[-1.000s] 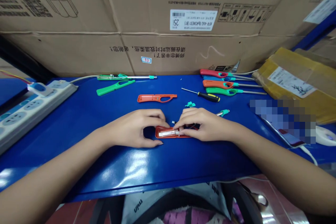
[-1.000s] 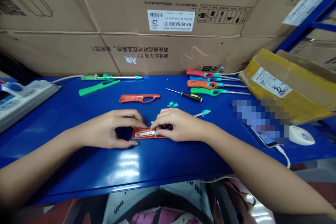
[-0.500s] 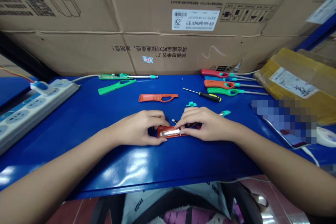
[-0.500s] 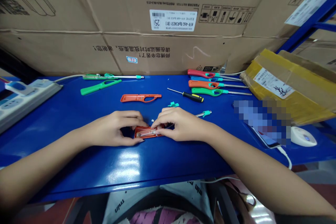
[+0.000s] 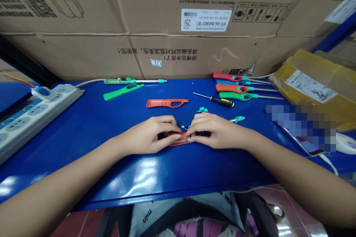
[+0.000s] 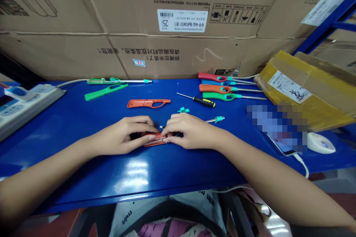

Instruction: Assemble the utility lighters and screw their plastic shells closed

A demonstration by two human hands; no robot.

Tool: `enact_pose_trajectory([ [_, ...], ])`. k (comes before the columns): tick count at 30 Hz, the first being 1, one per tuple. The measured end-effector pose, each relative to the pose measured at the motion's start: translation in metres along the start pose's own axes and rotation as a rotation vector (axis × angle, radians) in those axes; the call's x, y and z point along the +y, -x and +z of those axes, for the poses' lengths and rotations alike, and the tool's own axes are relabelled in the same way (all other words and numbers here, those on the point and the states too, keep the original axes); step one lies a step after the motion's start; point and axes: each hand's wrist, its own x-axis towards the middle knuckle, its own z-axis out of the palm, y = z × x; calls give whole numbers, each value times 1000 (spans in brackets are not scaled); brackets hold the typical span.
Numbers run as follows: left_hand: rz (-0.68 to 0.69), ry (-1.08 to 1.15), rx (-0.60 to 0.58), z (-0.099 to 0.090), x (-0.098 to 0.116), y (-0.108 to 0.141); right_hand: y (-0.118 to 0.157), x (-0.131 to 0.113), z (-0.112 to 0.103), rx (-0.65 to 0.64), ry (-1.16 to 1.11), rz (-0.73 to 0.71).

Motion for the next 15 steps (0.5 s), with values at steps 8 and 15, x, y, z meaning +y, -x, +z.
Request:
enact_pose_trajectory([
  [8, 20, 12, 12, 3, -4, 0, 0, -4, -5, -57, 17, 14],
  [15, 91, -28, 28, 5, -5, -1, 1, 2, -3, -3, 45, -5],
])
